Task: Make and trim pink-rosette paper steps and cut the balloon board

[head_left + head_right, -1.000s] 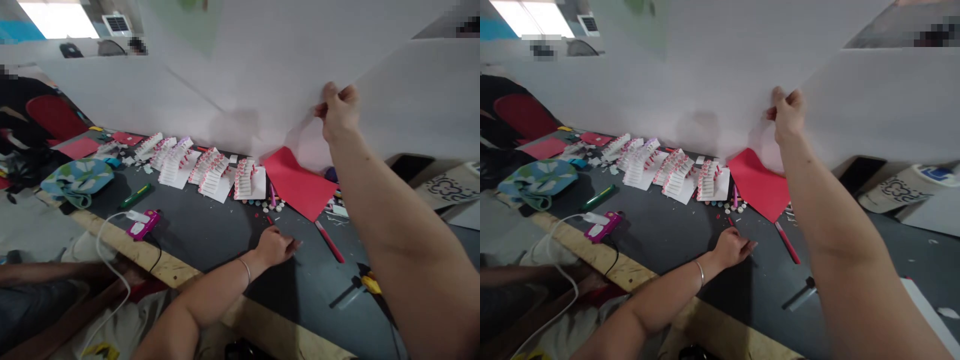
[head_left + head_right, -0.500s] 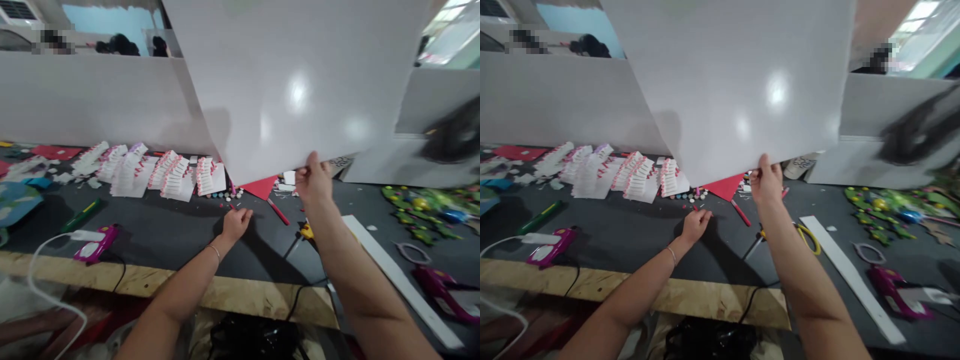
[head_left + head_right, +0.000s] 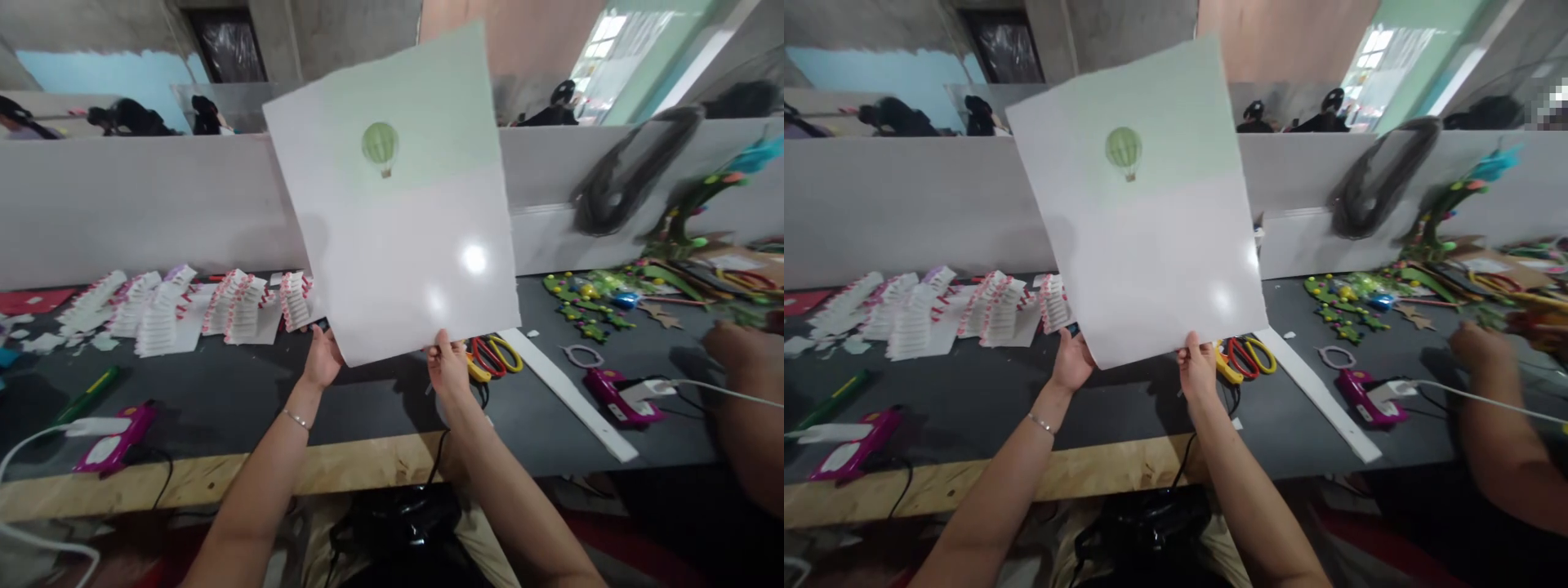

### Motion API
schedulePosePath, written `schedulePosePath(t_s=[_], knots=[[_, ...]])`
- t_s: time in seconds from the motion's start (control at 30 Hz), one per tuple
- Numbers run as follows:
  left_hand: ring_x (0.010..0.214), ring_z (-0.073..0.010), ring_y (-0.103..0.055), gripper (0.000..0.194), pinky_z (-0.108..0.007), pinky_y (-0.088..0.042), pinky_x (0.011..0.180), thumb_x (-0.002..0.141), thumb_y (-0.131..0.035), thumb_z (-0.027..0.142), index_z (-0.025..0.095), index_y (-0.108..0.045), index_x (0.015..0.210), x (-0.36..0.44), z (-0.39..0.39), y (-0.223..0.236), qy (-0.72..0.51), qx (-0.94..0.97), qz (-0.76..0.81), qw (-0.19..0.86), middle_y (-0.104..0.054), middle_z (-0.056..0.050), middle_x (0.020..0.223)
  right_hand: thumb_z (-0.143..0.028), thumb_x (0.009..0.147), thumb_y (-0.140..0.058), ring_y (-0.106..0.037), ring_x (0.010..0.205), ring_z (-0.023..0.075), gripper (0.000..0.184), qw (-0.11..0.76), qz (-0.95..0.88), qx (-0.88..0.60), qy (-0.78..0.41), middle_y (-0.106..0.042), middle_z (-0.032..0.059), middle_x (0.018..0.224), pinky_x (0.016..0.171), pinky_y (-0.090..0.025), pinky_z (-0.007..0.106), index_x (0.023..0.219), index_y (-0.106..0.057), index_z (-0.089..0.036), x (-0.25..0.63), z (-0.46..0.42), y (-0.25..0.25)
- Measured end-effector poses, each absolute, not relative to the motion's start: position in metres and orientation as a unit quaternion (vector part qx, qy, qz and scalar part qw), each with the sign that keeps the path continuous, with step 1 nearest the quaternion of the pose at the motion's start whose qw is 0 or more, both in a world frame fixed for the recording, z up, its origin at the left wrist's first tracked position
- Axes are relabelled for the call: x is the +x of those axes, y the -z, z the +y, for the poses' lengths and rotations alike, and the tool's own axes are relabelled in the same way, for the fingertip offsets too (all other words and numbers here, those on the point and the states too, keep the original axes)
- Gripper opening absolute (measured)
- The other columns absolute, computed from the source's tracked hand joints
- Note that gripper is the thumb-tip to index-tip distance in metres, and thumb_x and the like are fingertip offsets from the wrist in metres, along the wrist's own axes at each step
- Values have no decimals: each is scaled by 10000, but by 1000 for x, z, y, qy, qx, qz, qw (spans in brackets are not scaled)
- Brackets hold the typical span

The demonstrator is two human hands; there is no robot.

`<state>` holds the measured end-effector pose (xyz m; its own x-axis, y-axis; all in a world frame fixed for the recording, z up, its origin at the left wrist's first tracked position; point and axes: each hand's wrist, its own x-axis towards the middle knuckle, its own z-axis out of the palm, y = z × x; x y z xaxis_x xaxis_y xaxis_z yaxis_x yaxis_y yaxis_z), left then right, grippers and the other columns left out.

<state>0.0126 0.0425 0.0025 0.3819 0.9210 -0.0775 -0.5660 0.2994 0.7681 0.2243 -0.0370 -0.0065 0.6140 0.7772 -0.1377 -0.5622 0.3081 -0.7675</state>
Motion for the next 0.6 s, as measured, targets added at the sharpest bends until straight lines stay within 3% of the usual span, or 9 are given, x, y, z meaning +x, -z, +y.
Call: schedulePosePath(t_s=[0.1, 0.17, 0.4, 0.53, 0.6], knots=[[1208, -342, -607, 641, -468, -451, 1062, 582, -867, 517, 137, -697, 1070, 17, 31, -1, -484, 370, 326, 723, -749, -140, 1109, -607, 501, -858, -418, 401, 18, 619, 789, -142, -423, -422, -441, -146, 525, 378, -349, 135, 717, -420, -227, 225, -37, 10], [1151, -346, -642, 676, -476, -462, 1053, 520, -916, 438, 121, -700, 1077, 18, 21, 1, -472, 389, 369, 700, -762, -140, 1059, -619, 516, -846, -426, 406, 28, 605, 776, -154, -433, -432, -444, -137, 524, 386, -363, 148, 701, -422, -229, 225, -39, 13], [1097, -331, -674, 719, -481, -485, 1037, 476, -918, 488, 145, -718, 1075, 9, -1, 7, -485, 397, 412, 662, -768, -120, 1054, -606, 674, -757, -538, 472, 126, 417, 679, -277, -517, -442, -591, -39, 565, 456, -456, 253, 699, -606, -218, 252, -74, 33], [1164, -313, -639, 722, -480, -450, 1081, 463, -926, 473, 169, -713, 1082, 3, 8, 8, -525, 404, 415, 623, -759, -95, 1105, -553, 899, -476, -644, 688, 199, 393, 519, -468, -691, -184, -728, 55, 828, 668, -514, 333, 881, -696, -227, 305, -99, 37], [1202, -296, -616, 693, -468, -423, 1109, 491, -919, 461, 182, -710, 1091, 1, 17, 9, -548, 410, 407, 605, -751, -81, 1134, -452, 932, -416, -660, 835, 237, 373, 434, -483, -757, -66, -735, 94, 914, 771, -504, 362, 930, -701, -211, 338, -107, 34]])
